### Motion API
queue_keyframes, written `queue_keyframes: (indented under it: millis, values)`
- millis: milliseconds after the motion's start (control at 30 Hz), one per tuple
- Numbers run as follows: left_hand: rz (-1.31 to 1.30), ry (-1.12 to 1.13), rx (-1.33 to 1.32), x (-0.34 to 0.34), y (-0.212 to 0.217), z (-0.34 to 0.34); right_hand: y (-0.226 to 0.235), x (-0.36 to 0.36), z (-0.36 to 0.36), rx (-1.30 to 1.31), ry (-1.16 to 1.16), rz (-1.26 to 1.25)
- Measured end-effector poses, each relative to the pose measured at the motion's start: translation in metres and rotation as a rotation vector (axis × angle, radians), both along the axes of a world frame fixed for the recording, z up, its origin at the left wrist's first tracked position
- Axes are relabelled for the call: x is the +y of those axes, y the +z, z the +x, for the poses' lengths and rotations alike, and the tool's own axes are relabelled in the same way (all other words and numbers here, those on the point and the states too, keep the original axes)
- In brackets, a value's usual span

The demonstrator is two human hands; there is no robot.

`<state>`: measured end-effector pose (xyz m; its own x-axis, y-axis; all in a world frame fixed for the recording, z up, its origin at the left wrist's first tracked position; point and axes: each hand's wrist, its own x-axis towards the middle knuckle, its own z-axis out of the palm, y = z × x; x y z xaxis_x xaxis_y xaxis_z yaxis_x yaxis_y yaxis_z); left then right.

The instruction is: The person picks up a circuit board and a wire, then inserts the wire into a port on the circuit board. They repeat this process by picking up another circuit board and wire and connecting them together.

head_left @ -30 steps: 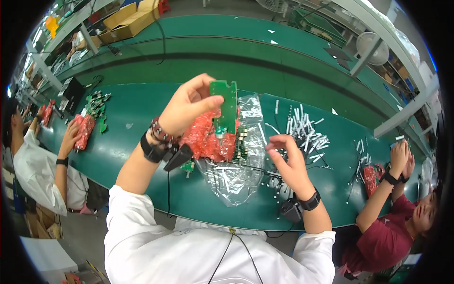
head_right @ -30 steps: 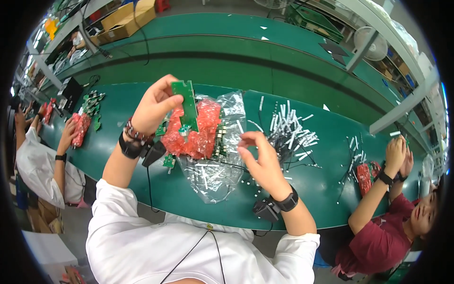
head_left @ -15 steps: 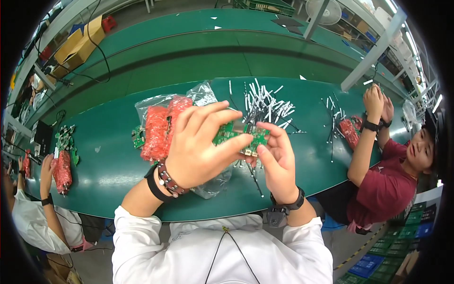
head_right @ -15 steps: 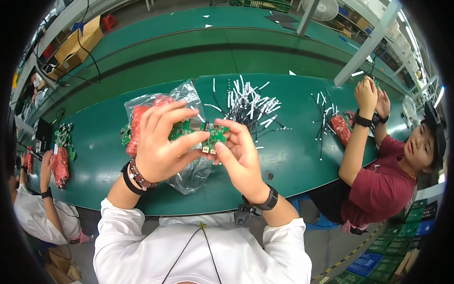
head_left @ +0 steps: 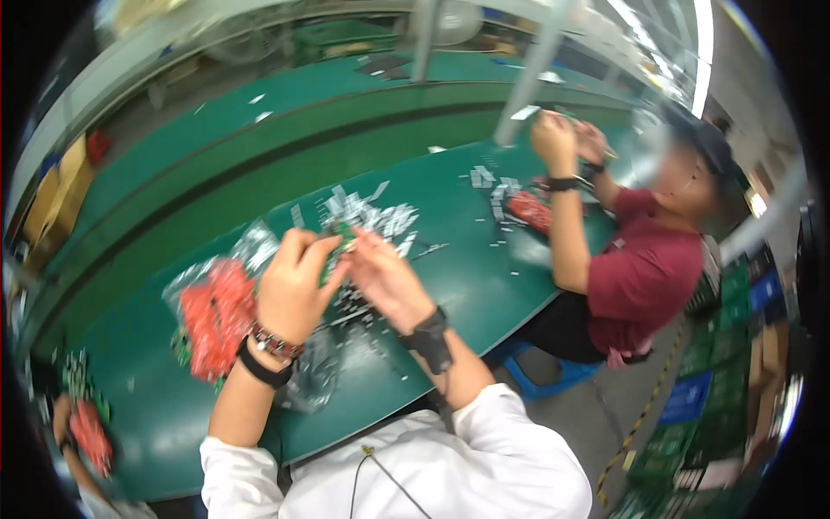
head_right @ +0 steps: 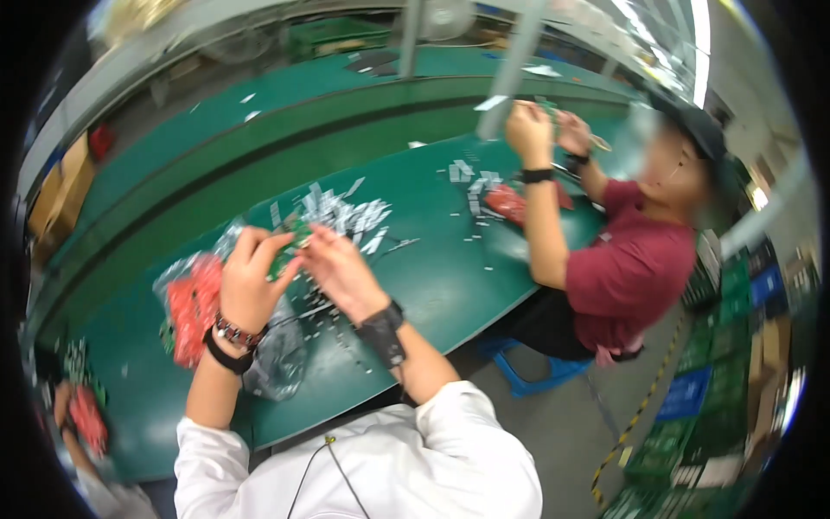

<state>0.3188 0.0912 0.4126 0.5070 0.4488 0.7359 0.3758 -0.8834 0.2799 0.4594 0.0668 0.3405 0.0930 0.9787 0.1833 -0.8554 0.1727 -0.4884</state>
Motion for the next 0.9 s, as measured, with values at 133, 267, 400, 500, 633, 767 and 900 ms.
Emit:
queue_keyframes:
  millis: [133, 267, 400, 500, 633, 767, 900]
  values:
    - [-0.019, 0.011, -0.009, 0.0, -0.003, 0.017, -0.012, 0.004, 0.012, 0.121, -0.015, 0.046]
    - [-0.003, -0.007, -0.04, -0.006, 0.004, 0.031, -0.001, -0.007, 0.018, 0.141, 0.0, 0.044]
    - [-0.02, -0.008, -0.009, -0.005, 0.001, 0.035, -0.001, -0.005, 0.021, 0.161, -0.016, 0.046]
    - [-0.032, 0.028, -0.014, -0.004, -0.002, 0.032, -0.008, 0.0, 0.015, 0.186, 0.02, 0.016]
    - [-0.001, 0.012, -0.024, 0.002, -0.007, 0.032, -0.017, 0.011, 0.015, 0.181, 0.021, 0.049]
    - [-0.025, -0.013, -0.044, 0.003, -0.014, 0.039, -0.015, -0.001, 0.025, 0.172, -0.032, 0.009]
    - [-0.079, 0.02, -0.035, 0.0, -0.016, 0.034, -0.007, -0.004, 0.022, 0.155, -0.006, -0.036]
